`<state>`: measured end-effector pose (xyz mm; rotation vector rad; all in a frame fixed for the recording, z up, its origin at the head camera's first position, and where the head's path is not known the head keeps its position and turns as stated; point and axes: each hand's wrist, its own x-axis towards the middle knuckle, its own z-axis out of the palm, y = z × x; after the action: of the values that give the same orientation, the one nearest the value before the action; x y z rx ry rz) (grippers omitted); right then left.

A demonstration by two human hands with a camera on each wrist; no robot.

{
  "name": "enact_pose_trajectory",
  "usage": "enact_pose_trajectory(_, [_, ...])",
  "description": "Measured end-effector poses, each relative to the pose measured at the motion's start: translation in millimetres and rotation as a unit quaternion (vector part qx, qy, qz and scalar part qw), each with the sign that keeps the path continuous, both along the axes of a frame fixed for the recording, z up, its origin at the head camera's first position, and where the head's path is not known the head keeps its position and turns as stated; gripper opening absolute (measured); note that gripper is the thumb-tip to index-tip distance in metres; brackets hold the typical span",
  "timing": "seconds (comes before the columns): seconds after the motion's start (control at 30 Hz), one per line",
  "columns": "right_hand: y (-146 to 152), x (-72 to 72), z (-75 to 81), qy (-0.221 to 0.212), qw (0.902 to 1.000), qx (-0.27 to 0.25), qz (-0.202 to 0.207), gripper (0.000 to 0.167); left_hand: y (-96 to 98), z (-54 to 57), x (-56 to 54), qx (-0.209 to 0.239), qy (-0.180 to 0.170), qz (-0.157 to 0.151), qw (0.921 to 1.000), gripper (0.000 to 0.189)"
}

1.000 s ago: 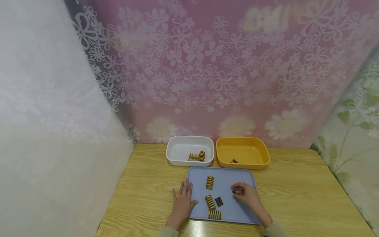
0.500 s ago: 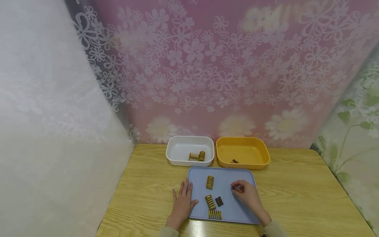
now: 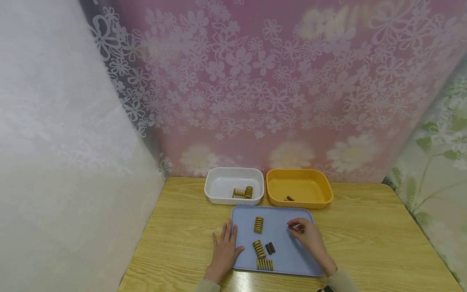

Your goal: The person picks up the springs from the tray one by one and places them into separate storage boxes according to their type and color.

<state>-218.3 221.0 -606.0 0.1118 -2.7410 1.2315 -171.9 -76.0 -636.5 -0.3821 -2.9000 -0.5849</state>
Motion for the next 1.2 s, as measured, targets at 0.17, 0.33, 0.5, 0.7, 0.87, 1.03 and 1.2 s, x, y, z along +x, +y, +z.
enact_pose_trajectory(0.17, [3,-1.6,6.5,0.026,0.9997,-0.001,0.002,0.02,0.6,0.4,0.2,0.009,0.004,0.0,0.9999,0.071])
enact_pose_trajectory(0.33, [8,-5.7,10.7,0.061,0.9981,-0.001,0.01,0.021,1.2,3.5,0.1,-0.002,-0.017,0.006,0.9998,0.072])
enact_pose_trajectory(0.5, [14,-14.2,19.5,0.068,0.9976,-0.001,0.013,0.02,0.8,1.3,-0.9,-0.005,-0.013,0.006,0.9999,0.073])
enact_pose_trajectory(0.7, [22,-33.8,35.6,0.107,0.9942,0.002,0.011,0.02,-0.8,-8.0,-1.4,0.0,0.033,-0.002,0.9995,0.072])
enact_pose_trajectory(0.87, [30,-59.5,42.8,0.101,0.9947,-0.017,0.009,0.018,-1.7,-5.5,-2.3,0.001,0.014,0.002,0.9999,0.073])
enact_pose_trajectory(1.03, [36,-85.7,39.3,0.079,0.9969,-0.002,0.002,0.018,-1.8,-6.4,-3.6,-0.013,0.002,0.006,0.9999,0.074])
enact_pose_trajectory(1.2, [42,-109.4,26.2,0.079,0.9962,0.033,0.009,0.017,-1.8,-8.9,-3.8,-0.015,-0.001,0.004,0.9999,0.075])
